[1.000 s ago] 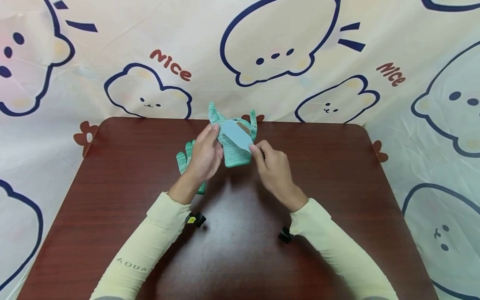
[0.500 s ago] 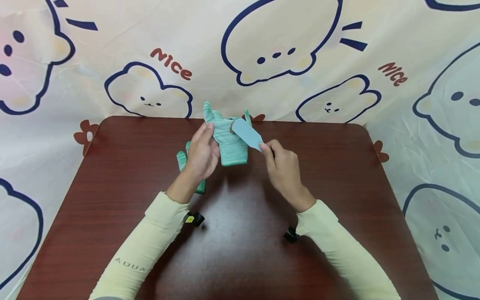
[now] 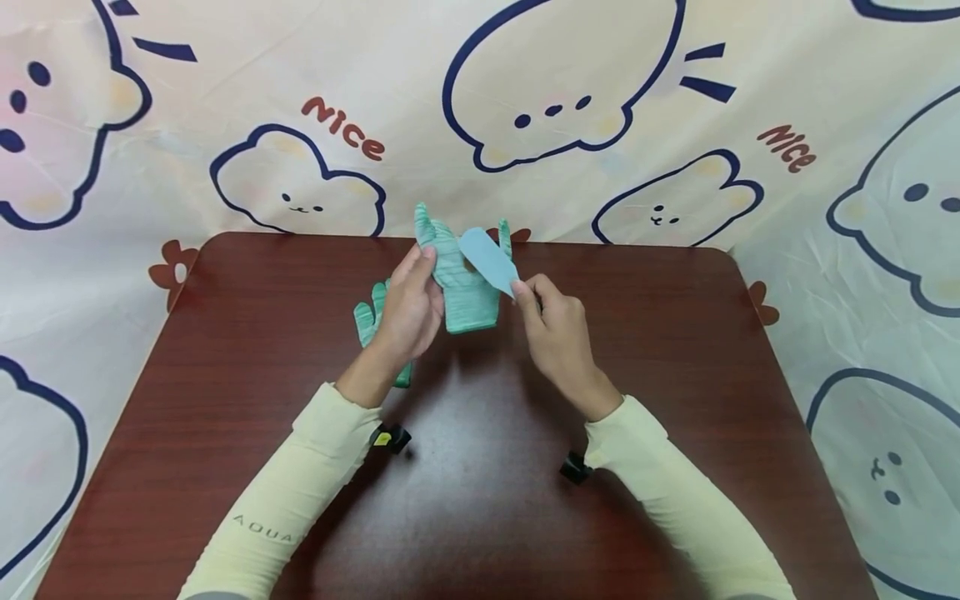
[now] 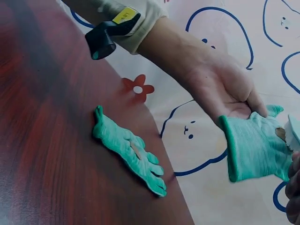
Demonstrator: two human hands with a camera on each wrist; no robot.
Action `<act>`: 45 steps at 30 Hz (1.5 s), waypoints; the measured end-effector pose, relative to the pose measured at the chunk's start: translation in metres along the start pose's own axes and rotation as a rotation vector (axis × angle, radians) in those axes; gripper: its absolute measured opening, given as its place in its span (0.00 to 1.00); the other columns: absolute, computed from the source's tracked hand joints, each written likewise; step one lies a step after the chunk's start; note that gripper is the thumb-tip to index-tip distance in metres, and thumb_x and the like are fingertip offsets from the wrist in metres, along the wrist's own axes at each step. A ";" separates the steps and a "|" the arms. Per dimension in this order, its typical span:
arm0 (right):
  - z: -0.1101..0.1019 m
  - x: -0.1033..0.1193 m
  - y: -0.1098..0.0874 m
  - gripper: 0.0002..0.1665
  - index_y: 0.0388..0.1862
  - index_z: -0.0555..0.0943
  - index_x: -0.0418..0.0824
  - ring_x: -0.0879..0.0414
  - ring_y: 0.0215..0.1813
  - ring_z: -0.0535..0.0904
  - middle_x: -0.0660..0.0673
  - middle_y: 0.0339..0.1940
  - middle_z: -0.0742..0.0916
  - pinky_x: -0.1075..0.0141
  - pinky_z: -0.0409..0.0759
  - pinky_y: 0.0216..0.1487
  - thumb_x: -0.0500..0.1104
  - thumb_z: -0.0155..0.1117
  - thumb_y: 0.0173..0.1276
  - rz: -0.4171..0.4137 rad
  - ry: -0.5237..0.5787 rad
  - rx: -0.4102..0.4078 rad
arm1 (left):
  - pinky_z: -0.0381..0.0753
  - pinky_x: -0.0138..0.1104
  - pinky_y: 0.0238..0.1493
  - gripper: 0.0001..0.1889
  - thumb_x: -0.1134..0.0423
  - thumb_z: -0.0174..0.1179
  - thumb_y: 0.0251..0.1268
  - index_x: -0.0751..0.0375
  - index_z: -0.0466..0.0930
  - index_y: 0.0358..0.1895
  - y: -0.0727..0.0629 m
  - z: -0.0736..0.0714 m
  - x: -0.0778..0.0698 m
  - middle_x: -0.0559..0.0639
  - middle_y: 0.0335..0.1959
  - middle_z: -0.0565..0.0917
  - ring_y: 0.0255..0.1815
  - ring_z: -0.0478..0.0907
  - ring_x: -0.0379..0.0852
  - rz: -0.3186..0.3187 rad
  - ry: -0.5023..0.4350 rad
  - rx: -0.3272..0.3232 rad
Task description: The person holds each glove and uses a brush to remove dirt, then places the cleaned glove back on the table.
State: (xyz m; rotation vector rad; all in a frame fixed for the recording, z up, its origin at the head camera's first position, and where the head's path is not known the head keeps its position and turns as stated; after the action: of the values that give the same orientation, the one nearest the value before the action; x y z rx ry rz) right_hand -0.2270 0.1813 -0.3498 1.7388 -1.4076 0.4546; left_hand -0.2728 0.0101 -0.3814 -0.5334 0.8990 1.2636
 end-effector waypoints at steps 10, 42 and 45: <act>-0.004 -0.008 -0.005 0.21 0.38 0.79 0.36 0.56 0.19 0.65 0.47 0.17 0.71 0.68 0.60 0.19 0.52 0.54 0.82 0.001 -0.036 0.015 | 0.56 0.39 0.83 0.27 0.57 0.30 0.88 0.57 0.45 0.83 0.002 -0.006 -0.010 0.48 0.81 0.58 0.83 0.54 0.40 0.039 -0.061 0.004; 0.004 0.014 0.002 0.17 0.38 0.80 0.37 0.58 0.18 0.64 0.48 0.17 0.71 0.68 0.61 0.18 0.49 0.55 0.82 -0.068 0.065 -0.007 | 0.56 0.37 0.83 0.28 0.55 0.31 0.88 0.55 0.43 0.84 0.002 -0.001 -0.006 0.47 0.81 0.59 0.83 0.54 0.39 0.016 -0.044 -0.007; 0.012 0.018 0.001 0.18 0.39 0.80 0.38 0.58 0.18 0.64 0.49 0.16 0.71 0.68 0.62 0.19 0.50 0.55 0.82 -0.088 0.006 0.012 | 0.59 0.38 0.82 0.27 0.56 0.32 0.88 0.55 0.46 0.83 0.001 0.003 -0.007 0.51 0.78 0.63 0.81 0.58 0.41 0.029 -0.058 -0.009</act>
State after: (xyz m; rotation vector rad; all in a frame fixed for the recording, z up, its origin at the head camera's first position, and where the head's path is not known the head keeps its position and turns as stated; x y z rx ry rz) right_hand -0.2253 0.1607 -0.3429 1.7996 -1.3212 0.4206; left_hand -0.2736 0.0083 -0.3740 -0.4899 0.8551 1.3032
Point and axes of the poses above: each hand's wrist, its own y-axis towards the middle knuckle, its own z-axis out of the palm, x = y × z, the point moved 10 cm from there along y, towards the middle knuckle
